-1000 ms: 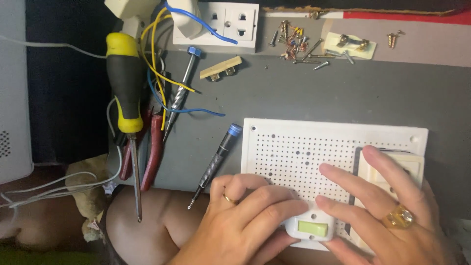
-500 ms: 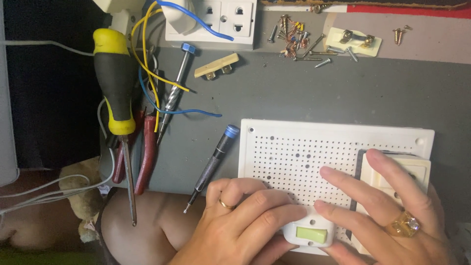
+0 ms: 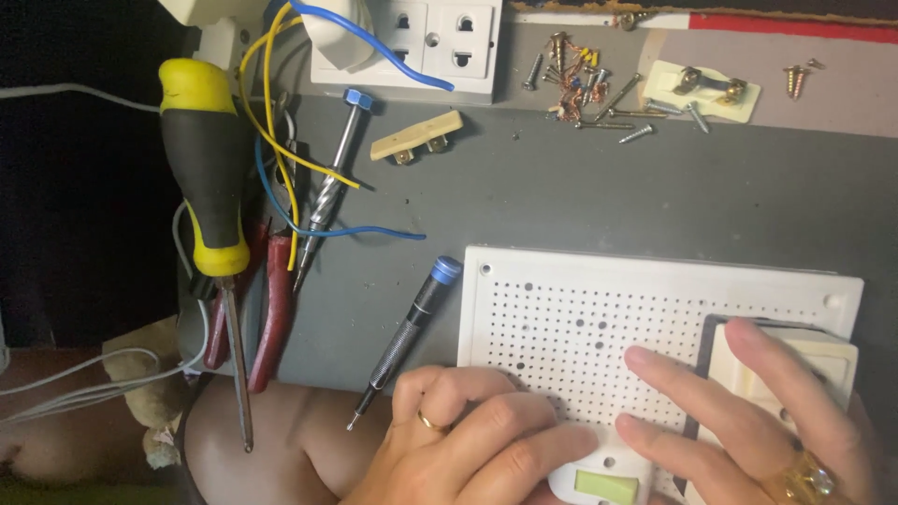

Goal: Assembling and wiring electrical components like sockets and switches onto a perforated electrical panel.

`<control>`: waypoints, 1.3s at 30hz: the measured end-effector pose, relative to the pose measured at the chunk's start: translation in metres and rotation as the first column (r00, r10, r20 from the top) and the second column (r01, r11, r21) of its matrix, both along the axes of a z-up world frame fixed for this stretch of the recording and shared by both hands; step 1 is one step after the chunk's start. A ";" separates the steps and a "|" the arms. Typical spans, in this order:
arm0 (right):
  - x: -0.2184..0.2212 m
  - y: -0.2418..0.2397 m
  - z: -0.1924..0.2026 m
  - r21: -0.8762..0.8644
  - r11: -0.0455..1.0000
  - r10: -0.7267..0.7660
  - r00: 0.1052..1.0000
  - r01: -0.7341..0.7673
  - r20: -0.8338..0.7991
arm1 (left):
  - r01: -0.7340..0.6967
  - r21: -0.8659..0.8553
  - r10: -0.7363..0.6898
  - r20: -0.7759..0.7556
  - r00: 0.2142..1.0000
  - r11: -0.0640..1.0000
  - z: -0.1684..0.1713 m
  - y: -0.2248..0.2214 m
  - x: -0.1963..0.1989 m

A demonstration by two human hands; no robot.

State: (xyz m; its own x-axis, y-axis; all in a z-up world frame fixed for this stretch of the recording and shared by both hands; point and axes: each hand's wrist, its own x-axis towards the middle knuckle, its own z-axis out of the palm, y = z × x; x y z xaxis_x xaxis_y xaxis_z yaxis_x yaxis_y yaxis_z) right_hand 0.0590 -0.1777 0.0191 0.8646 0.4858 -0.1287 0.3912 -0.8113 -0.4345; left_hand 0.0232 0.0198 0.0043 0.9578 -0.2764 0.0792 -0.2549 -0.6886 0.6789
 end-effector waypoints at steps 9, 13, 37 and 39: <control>-0.002 0.003 -0.001 0.023 0.999 -0.045 0.999 0.045 -0.014 | -0.033 0.009 0.033 -0.013 0.999 0.999 0.000 -0.002 0.001; 0.006 -0.016 -0.008 -0.055 0.985 0.163 0.986 -0.161 0.031 | 0.016 0.006 -0.015 -0.019 1.000 1.000 0.000 0.001 0.001; 0.008 -0.016 -0.010 -0.030 0.986 0.166 0.982 -0.164 0.091 | 0.024 0.016 -0.024 0.017 1.000 1.000 -0.001 0.003 0.000; 0.008 -0.016 -0.011 -0.029 0.986 0.168 0.981 -0.166 0.095 | 0.027 0.007 -0.027 0.008 1.000 1.000 0.001 0.003 0.001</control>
State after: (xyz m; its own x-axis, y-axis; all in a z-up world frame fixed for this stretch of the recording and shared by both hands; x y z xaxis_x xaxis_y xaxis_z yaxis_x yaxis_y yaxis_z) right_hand 0.0669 -0.1942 0.0084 0.7800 0.6229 -0.0598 0.5616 -0.7390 -0.3721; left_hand 0.0241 0.0230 0.0049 0.9494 -0.3024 0.0848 -0.2787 -0.6864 0.6717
